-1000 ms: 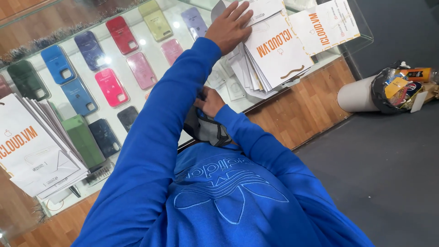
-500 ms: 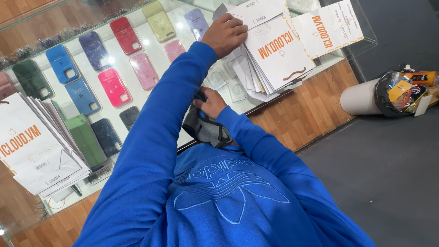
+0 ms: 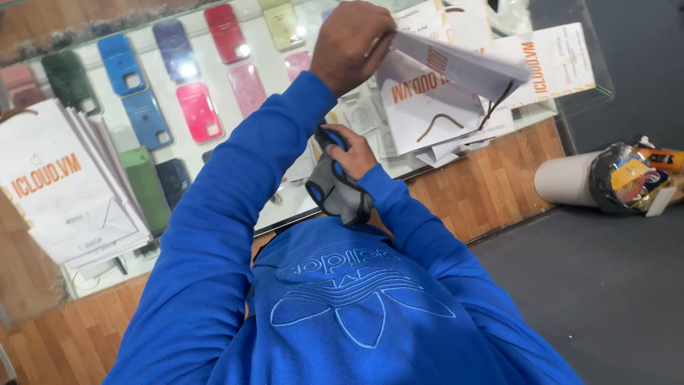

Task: Cleaning and scanning white paper bags at a service counter in a mobile repair shop.

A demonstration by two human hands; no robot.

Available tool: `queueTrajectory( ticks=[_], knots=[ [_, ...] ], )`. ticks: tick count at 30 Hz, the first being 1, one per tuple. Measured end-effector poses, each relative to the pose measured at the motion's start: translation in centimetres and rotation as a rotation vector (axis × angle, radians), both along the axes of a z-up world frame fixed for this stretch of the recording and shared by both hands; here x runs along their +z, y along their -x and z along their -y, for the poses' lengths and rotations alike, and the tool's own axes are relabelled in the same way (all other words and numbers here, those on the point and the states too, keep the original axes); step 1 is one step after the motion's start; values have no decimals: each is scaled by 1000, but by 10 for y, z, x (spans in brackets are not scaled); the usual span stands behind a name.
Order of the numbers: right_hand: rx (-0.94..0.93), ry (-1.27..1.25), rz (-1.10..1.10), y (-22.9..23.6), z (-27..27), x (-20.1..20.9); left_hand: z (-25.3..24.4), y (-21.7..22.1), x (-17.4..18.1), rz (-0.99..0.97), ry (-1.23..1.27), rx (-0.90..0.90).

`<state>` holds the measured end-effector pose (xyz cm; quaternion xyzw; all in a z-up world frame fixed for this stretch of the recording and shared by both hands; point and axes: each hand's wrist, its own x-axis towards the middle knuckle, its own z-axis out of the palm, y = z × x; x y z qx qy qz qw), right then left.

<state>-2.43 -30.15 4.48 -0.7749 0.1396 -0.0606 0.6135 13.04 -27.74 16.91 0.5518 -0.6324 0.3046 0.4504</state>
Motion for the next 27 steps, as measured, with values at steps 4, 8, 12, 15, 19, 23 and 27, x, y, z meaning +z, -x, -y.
queueTrajectory(
  ticks=[4,8,12,15,19,23,27],
  knots=[
    [7,78,-14,3,-3,8,-50,3,-9,-381,91,78],
    [30,-3,108,-2,-8,17,-91,4,-24,-751,116,153],
    [-21,90,38,-2,-12,15,-140,7,-46,-975,234,274],
    [-82,134,-29,-6,-14,13,-180,6,-70,-1180,293,367],
    [-74,56,-42,-6,-12,8,-234,13,-132,-1343,390,481],
    [-53,59,64,-4,-9,2,-263,33,-157,-1543,304,544],
    [-77,20,99,3,-3,-22,-277,49,-173,-1589,191,622]
  ],
)
